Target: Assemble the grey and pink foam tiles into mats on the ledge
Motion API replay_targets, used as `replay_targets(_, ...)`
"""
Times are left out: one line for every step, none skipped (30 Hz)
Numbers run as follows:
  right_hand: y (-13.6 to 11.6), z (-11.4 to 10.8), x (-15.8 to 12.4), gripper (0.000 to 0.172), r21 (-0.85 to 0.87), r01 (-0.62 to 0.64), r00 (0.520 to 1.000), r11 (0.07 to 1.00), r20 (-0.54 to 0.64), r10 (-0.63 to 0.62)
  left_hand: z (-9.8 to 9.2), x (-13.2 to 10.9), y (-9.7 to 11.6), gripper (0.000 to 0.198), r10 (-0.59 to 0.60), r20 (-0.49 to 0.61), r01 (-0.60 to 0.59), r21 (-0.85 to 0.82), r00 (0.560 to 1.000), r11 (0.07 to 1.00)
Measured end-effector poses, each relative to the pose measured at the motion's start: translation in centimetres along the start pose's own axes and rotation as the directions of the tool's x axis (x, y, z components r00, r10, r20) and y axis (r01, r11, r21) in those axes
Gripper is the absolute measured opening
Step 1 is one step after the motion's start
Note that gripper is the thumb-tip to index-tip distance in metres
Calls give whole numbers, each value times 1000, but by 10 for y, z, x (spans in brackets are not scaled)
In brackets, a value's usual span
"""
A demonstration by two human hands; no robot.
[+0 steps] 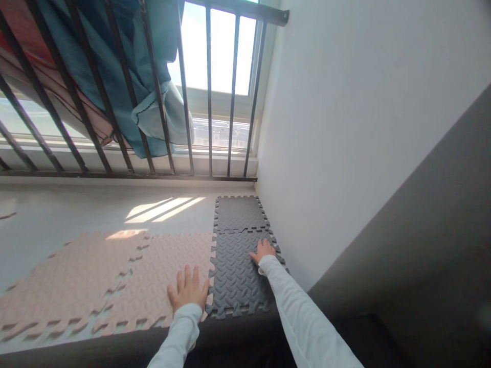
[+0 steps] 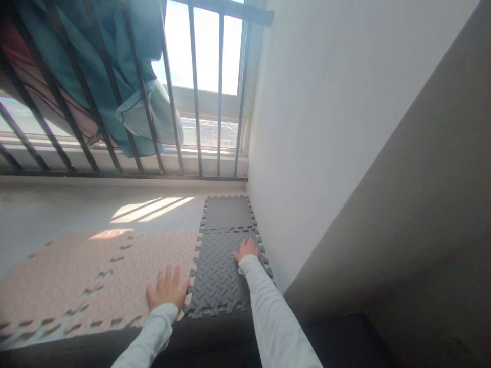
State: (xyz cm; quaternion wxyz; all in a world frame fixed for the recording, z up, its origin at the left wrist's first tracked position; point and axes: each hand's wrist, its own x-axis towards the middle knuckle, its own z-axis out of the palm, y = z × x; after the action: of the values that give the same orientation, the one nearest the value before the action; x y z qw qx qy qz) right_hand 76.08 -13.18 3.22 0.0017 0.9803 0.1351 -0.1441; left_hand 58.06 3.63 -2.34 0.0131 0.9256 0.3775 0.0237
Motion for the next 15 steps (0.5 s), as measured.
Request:
replay_targets(2,0,9,75,-3,-12,1000,1000,-15,12,0,-1,0,53,-4,-2,4,8,1000,1000)
replay_targets(3,-1,17,76,-4,-23,999,1000,-25,23,-1,-2,0,53,-4,-7,4,14,1000,1000)
replay_targets(5,-1,25,77,-3,-29,999,1000,-30,29,-2,-2,0,52,0,-15,0,17,1000,1000)
replay_targets(6,-1,32,77,-2,-32,999,1000,-35,31,-2,-3,1,53,9,-26,-9,17,1000,1000)
replay_targets(7,-2,39,77,-2,-30,999,1000,-40,30,-3,-4,1,53,18,-38,-17,17,999,1000)
replay_targets(8,-3,46,77,-2,-26,999,1000,-46,26,-3,-4,1,53,21,-47,-20,17,999,1000)
replay_targets(8,-4,51,77,-4,-21,998,1000,-51,20,-2,-4,1,53,22,-56,-21,17,998,1000)
replay_targets(8,-5,57,77,-7,-15,998,1000,-54,15,-1,-4,1,53,22,-63,-21,17,998,1000)
replay_targets(8,-5,62,78,-11,-10,998,1000,-56,10,0,-4,1,53,20,-70,-19,18,997,1000)
replay_targets(8,-6,66,79,-15,-7,998,1000,-58,6,1,-4,1,53,18,-76,-17,18,997,1000)
replay_targets(8,-7,69,79,-19,-5,998,1000,-61,4,3,-4,1,53,18,-82,-16,18,996,1000)
replay_targets(7,-7,71,80,-24,-2,998,1000,-65,0,5,-4,1,53,19,-90,-17,17,996,1000)
replay_targets(8,-7,73,80,-28,2,998,1000,-70,-4,6,-4,1,53,21,-100,-19,17,995,1000)
replay_targets(8,-6,74,79,-33,7,997,999,-74,-9,8,-4,0,53,24,-111,-22,17,994,1000)
replay_targets(8,-5,74,78,-38,11,997,999,-75,-14,9,-4,0,52,25,-122,-23,18,992,1000)
